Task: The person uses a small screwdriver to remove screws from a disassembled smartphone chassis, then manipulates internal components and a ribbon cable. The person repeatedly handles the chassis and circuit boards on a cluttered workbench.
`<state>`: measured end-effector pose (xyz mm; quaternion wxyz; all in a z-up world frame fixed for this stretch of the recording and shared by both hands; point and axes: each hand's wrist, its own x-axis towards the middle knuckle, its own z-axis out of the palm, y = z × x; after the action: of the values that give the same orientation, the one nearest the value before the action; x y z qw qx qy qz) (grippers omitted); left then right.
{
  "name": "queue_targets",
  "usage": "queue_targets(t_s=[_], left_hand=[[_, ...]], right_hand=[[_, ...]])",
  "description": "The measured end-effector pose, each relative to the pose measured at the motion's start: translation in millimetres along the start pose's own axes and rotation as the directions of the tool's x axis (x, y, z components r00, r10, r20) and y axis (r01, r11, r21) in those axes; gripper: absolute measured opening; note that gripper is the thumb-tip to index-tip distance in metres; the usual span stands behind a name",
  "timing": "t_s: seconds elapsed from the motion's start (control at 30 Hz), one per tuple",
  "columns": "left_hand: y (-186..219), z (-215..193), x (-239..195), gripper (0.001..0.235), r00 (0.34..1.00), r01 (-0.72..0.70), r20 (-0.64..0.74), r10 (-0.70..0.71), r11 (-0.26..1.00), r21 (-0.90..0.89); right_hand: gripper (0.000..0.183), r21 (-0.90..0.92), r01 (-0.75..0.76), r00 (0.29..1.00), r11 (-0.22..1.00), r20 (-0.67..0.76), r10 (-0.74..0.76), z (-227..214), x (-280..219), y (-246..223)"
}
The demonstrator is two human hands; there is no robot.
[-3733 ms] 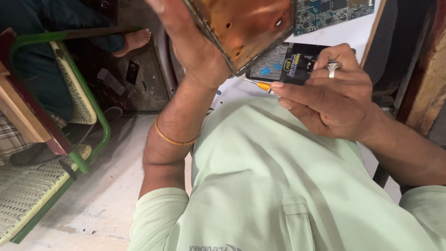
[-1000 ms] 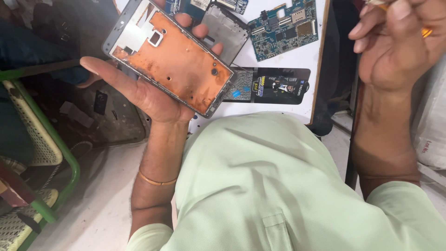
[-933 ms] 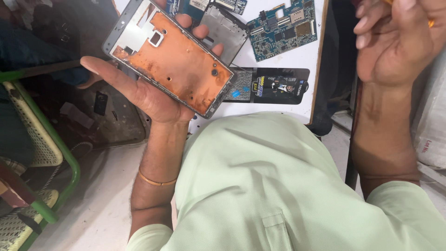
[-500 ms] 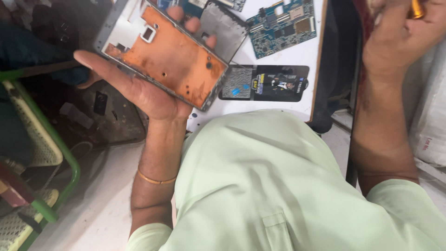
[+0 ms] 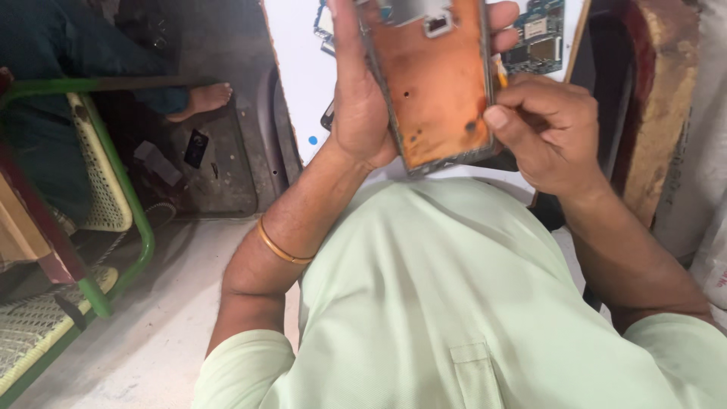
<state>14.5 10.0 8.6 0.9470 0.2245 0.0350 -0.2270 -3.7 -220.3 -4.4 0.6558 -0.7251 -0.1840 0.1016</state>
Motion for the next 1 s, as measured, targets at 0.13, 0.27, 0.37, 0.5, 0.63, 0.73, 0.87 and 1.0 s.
queue_targets(t_s=[0.13,0.27,0.37,0.5,0.63,0.73,0.87,1.0], left_hand=[[0,4,-1,0.101,1.000,-0.018,0.021,0.014,0.972,0.233],[0,6,-5,0.095,0.997,0.024,-0.082,-0.005,0.973,0.230],[-5,3,-5,0.090,0.998,0.024,-0.063,-0.005,0.952,0.304],[-14,-4,-6,0.088,0.998,-0.025,0.064,-0.002,0.906,0.423],[-18,-12,-7,0.090,0.991,-0.068,0.130,0.010,0.890,0.450],[-21,-16,-6,0.095,0.990,-0.072,0.143,0.010,0.896,0.438],[-15,-23,-6,0.126,0.986,-0.091,0.164,0.009,0.861,0.501],[1,-29,-14,0.150,0.943,-0.332,0.291,0.163,0.553,0.764]], right_hand=[[0.024,0.437,-0.141,0.988,0.888,0.001,0.157,-1,-9,13],[0.022,0.595,-0.136,0.983,0.792,-0.019,0.183,-6,-16,27],[0.026,0.602,-0.165,0.978,0.781,-0.003,0.209,-8,-19,34],[0.028,0.594,-0.176,0.979,0.785,0.025,0.201,-6,-21,38],[0.028,0.597,-0.176,0.983,0.783,0.057,0.177,-4,-18,36],[0.027,0.587,-0.180,0.983,0.790,0.075,0.169,-1,-16,33],[0.022,0.607,-0.193,0.980,0.771,0.075,0.185,2,-14,30],[0.024,0.659,-0.228,0.969,0.717,0.085,0.231,3,-17,26]])
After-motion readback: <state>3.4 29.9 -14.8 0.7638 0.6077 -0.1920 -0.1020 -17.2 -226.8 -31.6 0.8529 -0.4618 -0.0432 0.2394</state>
